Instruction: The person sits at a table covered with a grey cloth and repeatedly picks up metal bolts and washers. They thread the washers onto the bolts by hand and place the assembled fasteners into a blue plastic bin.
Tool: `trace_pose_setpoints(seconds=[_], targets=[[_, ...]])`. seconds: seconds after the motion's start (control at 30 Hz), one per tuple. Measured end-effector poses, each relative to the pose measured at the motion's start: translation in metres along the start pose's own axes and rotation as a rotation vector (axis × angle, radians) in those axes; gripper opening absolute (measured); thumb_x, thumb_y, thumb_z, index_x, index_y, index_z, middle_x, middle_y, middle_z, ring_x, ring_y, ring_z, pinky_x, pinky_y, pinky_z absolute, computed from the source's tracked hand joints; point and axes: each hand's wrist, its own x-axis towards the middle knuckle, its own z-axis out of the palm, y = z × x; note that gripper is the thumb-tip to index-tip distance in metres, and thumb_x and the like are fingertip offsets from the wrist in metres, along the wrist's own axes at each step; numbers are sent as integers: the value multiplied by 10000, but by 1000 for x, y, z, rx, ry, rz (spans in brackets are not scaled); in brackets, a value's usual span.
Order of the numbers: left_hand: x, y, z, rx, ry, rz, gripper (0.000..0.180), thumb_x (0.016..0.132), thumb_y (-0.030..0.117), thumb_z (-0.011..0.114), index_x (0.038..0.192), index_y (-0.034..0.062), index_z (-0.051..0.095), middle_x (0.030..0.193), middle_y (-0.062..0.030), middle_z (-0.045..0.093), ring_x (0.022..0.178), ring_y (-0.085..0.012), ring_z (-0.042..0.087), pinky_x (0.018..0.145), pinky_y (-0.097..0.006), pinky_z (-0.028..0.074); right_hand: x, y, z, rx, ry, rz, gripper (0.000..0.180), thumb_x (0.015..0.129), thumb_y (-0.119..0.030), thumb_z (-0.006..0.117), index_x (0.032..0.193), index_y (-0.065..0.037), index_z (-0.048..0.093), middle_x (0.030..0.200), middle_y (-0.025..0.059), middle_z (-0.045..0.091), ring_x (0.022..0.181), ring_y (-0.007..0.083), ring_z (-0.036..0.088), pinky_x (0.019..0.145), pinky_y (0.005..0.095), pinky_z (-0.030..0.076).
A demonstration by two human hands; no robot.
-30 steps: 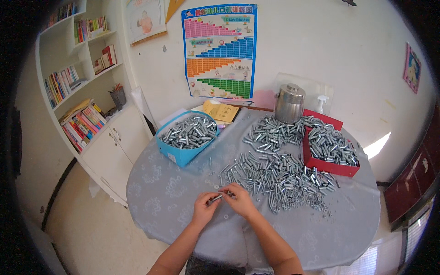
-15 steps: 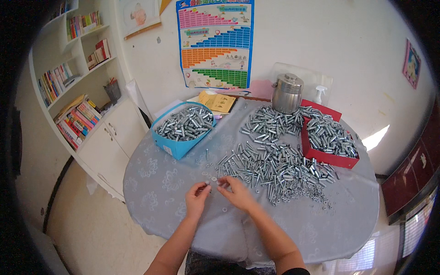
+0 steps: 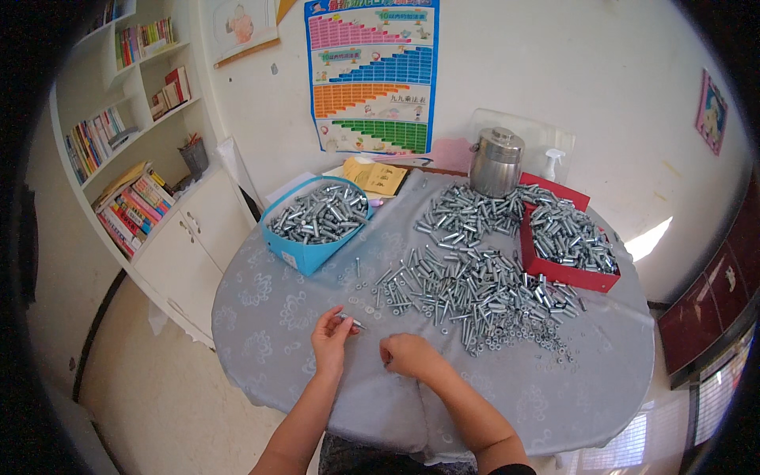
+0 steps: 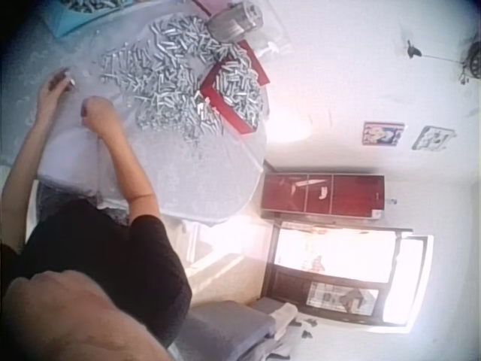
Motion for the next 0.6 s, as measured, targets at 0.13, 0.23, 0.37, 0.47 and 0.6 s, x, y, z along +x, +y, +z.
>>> trace_pose_setpoints(seconds=[0.13, 0.23, 0.37, 0.47, 0.6], targets=[[0, 4, 2, 6, 6, -70, 220, 774, 1, 612, 981, -48, 557, 847, -83, 573, 682, -149, 590, 615, -266, 525, 7, 7, 6, 329, 30, 61, 169, 680, -118, 660, 822, -48, 602, 766, 76, 632, 708, 173, 603, 646, 281, 463], [-1, 8, 3, -28, 32, -150, 206, 774, 8, 612, 965, -53, 563, 827, -96, 582, 675, -161, 598, 606, -283, 542, 16, 10, 11, 623, 234, 143, 156, 722, -109, 663, 845, -32, 607, 770, 49, 631, 714, 111, 584, 655, 233, 454], [-1, 11, 3, -51, 35, -227, 190, 780, 29, 614, 945, -53, 570, 800, -108, 594, 666, -167, 602, 601, -291, 549, 23, 12, 16, 1094, 384, 122, 116, 761, -93, 656, 837, -17, 612, 781, 15, 621, 734, 70, 562, 657, 197, 441], [-1, 12, 2, -62, 20, -277, 182, 783, 47, 617, 932, -49, 573, 790, -111, 599, 661, -171, 603, 598, -291, 548, 25, 15, 20, 1141, 408, 120, 123, 750, -89, 672, 835, -22, 614, 796, 14, 614, 753, 80, 556, 678, 207, 435], [1, 6, -3, -115, -6, -347, 173, 788, 62, 618, 913, -48, 572, 779, -114, 602, 654, -173, 602, 586, -288, 545, 26, 17, 24, 1172, 465, 122, 138, 748, -96, 675, 847, -20, 615, 800, 17, 614, 748, 78, 552, 673, 203, 431]])
